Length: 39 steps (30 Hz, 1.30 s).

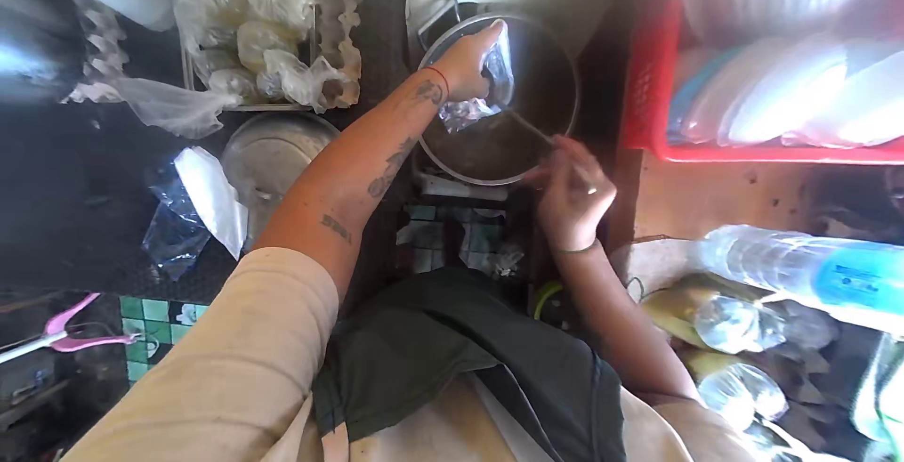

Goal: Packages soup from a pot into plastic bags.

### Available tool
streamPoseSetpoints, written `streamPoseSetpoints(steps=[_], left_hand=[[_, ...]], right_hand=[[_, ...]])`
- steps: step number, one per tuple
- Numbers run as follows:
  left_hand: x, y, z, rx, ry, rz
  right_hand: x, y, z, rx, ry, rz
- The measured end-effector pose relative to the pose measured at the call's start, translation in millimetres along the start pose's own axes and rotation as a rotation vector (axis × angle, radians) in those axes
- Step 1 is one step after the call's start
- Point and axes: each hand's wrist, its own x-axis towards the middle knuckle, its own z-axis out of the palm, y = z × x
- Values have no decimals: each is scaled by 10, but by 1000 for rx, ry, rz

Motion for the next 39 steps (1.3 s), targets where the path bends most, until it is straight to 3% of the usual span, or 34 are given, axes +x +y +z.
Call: streamPoseSetpoints(steps=[3, 7, 9, 13, 16, 21, 26, 30, 39], left_hand=[[-126, -67, -79, -84, 91, -24], [-275, -208, -143, -262, 113, -150], [-318, -288, -134, -362, 115, -164], [-345, -345, -72, -430, 123, -108], [-410, -419, -91, -501, 156, -89], [-641, -473, -219, -508, 213, -134], [-860, -377, -306, -510, 247, -91], [-974, -277, -378, -520, 294, -78], [-1198, -199, -553, -517, 361, -70]], right_hand=[[-13, 81, -55, -253, -191, -337], [-79, 230, -211, -273, -109, -430], [-85, 272, -251, -174, 26, -351], [27, 264, -176, 256, 281, 63], [163, 414, -21, 215, 320, 160], [220, 977, 194, -238, 116, 23], [283, 1220, 483, -352, -144, 6], [287, 1254, 740, -373, -366, 116], [367, 1254, 958, -44, -248, 435]])
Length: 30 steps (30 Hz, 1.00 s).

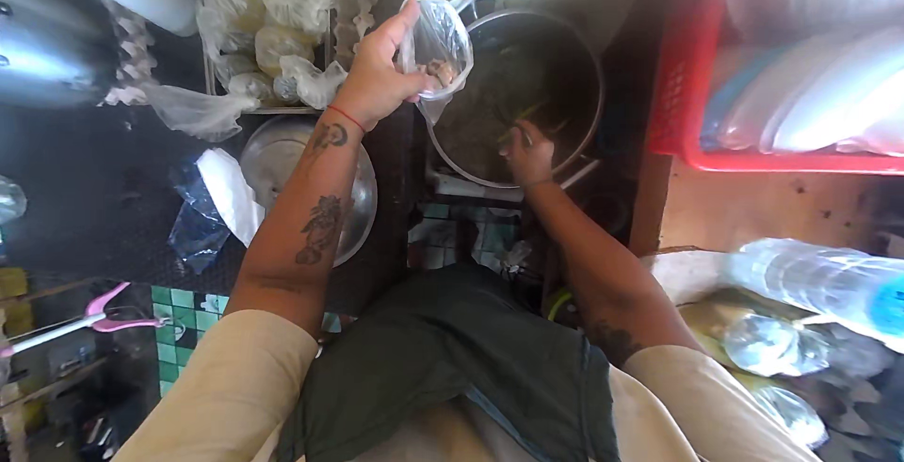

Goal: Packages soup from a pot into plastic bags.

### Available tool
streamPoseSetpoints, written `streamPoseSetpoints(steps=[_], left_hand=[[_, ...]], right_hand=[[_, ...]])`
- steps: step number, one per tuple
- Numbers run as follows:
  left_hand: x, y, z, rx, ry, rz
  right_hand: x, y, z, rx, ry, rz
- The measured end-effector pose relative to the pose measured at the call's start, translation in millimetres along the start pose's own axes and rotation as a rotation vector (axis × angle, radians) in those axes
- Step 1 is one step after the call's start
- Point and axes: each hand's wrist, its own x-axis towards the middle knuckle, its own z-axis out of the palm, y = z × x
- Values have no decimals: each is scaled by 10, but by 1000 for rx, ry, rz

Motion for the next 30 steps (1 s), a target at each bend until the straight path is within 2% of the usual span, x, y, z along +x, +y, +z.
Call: streamPoseSetpoints(steps=[4, 11, 19, 26, 30], left_hand=[[-37, 77, -3, -12, 11, 13], [-73, 147, -66, 8, 17, -13], [-94, 167, -97, 15, 6, 8], [-95, 150, -92, 32, 0, 8], [-110, 156, -69, 42, -19, 13]], right_hand=[[71, -7, -37, 375, 122, 251], [104, 19, -71, 663, 219, 383], [79, -127, -95, 593, 210, 290], [72, -222, -148, 597, 272, 373], [-5, -101, -231, 533, 200, 324]])
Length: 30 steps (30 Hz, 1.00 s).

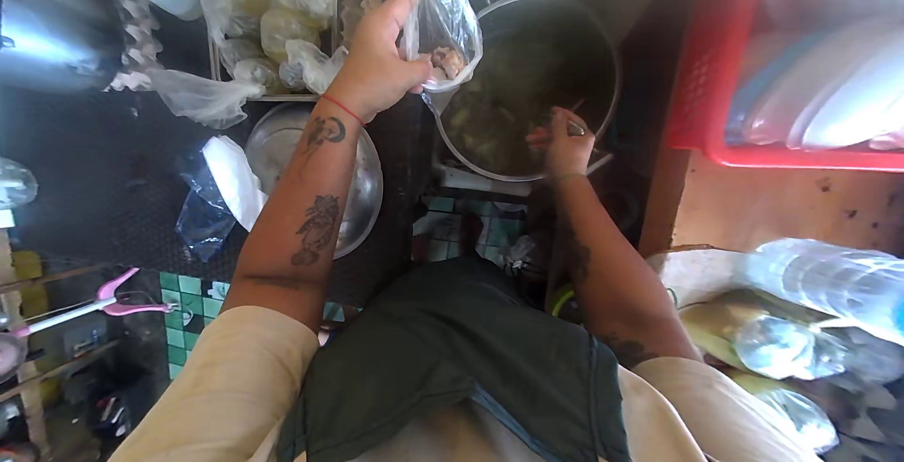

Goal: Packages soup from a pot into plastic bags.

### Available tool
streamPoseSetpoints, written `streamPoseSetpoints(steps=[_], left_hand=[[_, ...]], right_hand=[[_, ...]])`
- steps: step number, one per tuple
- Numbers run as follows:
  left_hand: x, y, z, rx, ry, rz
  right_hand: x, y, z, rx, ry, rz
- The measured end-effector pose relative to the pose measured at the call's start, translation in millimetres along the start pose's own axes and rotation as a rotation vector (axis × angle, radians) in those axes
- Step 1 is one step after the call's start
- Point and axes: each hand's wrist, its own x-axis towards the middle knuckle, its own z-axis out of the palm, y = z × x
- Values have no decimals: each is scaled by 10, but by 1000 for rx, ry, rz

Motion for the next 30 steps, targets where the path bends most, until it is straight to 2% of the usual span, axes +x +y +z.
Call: streamPoseSetpoints(steps=[5, 12, 20, 30], left_hand=[[-2, 34, 25, 37, -3, -20], [-2, 68, 50, 56, -16, -24], [46, 64, 112, 61, -25, -48], [306, -315, 480, 16, 20, -142]], right_hand=[[-64, 144, -208, 17, -61, 53], [-240, 158, -219, 46, -82, 129], [-307, -23, -297, 224, 54, 249], [-552, -416, -643, 243, 188, 9]])
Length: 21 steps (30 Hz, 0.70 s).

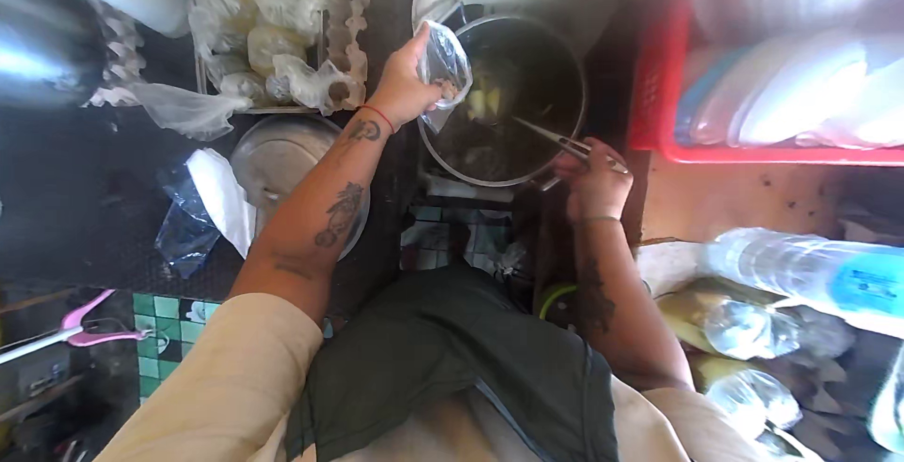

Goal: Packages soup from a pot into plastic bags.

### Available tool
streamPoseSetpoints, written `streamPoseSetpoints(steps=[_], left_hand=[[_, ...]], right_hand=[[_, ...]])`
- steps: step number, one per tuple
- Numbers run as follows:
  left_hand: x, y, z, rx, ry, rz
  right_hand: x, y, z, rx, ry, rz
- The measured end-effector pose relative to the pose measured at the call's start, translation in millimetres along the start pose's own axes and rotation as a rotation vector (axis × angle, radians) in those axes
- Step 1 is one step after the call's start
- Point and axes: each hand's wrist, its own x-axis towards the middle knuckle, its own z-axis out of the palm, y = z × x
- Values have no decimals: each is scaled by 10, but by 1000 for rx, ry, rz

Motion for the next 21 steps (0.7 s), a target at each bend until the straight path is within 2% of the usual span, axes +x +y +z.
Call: streamPoseSetpoints(steps=[9, 16, 18, 21], left_hand=[[372, -284, 468, 12, 8, -91], [523, -153, 645, 134, -49, -162], [526, -101, 647, 145, -61, -132], [515, -53, 617, 187, -87, -65]], right_hand=[[-377, -373, -80, 82, 24, -182], [-643, -296, 25, 43, -130, -297], [-699, -196, 35, -91, -231, -424], [-712, -129, 0, -515, -437, -797]])
